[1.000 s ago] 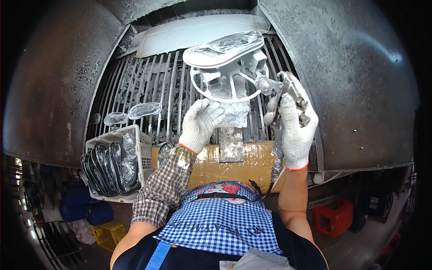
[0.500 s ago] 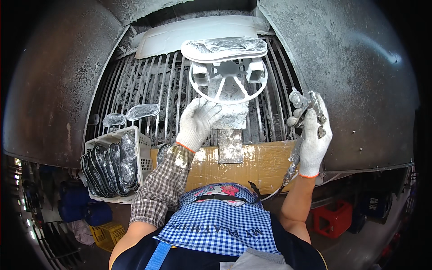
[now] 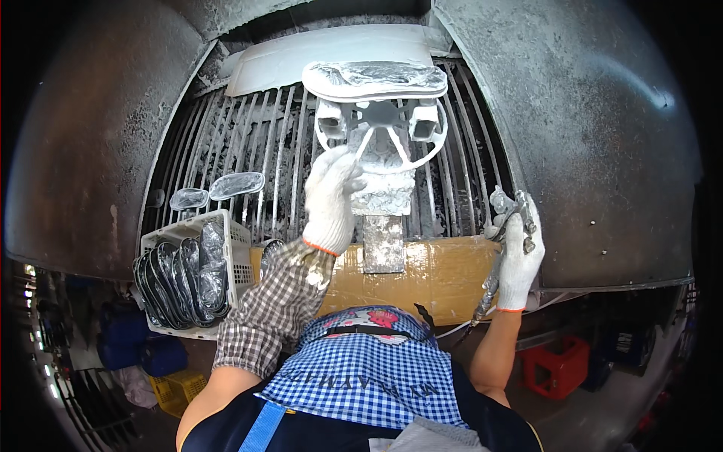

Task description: The person repeatedly picks up small plastic parts from a white basket, sprays them with a paint gun, and places them on a metal grate. The process involves handling the parts one by one, applying a white coating, and arranging them on the grate to dry.

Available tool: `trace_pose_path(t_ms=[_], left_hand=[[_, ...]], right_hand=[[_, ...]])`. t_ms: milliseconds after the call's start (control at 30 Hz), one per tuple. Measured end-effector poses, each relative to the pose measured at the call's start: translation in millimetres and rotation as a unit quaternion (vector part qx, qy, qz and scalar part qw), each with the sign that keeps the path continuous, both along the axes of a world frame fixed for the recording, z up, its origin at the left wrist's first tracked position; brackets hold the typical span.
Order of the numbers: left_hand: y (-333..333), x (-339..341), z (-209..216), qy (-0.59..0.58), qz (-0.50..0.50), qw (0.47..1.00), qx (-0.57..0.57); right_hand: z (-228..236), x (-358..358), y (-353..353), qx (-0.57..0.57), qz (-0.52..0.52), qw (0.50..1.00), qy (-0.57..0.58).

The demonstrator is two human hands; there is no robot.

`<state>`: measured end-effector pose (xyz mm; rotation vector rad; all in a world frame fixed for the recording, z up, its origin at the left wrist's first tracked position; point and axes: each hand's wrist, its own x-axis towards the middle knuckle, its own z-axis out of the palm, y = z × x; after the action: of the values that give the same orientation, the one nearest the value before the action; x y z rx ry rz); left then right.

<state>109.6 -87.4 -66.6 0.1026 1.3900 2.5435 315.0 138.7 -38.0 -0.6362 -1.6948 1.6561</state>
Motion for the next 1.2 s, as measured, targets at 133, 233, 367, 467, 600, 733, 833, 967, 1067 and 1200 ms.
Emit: trace_pose_path(t_ms=[133, 233, 367, 467, 600, 733, 833, 967, 1067, 1200], left_hand=[[42, -20, 28, -0.103, -0.025, 0.988, 0.110], [71, -46, 31, -0.148, -0.003, 0.977, 0.155], [99, -75, 33, -0.170, -0.034, 0.960, 0.219], [106, -84, 30, -0.137, -0.049, 0.971, 0.189], [114, -86, 35, -0.086, -0.022, 0.992, 0.092], [99, -69, 56, 0.215, -0.052, 0.878, -0.424], [94, -82, 39, -0.008, -0.054, 0.997, 0.048], [60, -88, 47, -0.125, -0.023, 0.945, 0.300], [-3, -106, 28, -0.027, -0.087, 0.940, 0.328], [-70, -114, 7, 0.042, -0.152, 0.930, 0.333]], right_hand=[[-3, 2, -6, -0.032, 0.008, 0.999, 0.024], [-2, 2, -11, 0.017, 0.014, 1.000, 0.007], [-1, 5, -20, -0.053, 0.034, 0.998, 0.015], [-4, 9, -22, -0.030, 0.031, 0.999, -0.009], [-7, 12, -25, -0.004, 0.023, 0.999, -0.027], [-14, 16, -23, 0.020, 0.007, 0.999, -0.036], [-16, 11, -25, 0.015, 0.014, 1.000, -0.022], [-12, 17, -28, -0.004, 0.021, 0.999, -0.035], [-14, 23, -30, -0.036, 0.022, 0.998, -0.052], [-24, 23, -27, 0.010, 0.005, 0.998, -0.061]])
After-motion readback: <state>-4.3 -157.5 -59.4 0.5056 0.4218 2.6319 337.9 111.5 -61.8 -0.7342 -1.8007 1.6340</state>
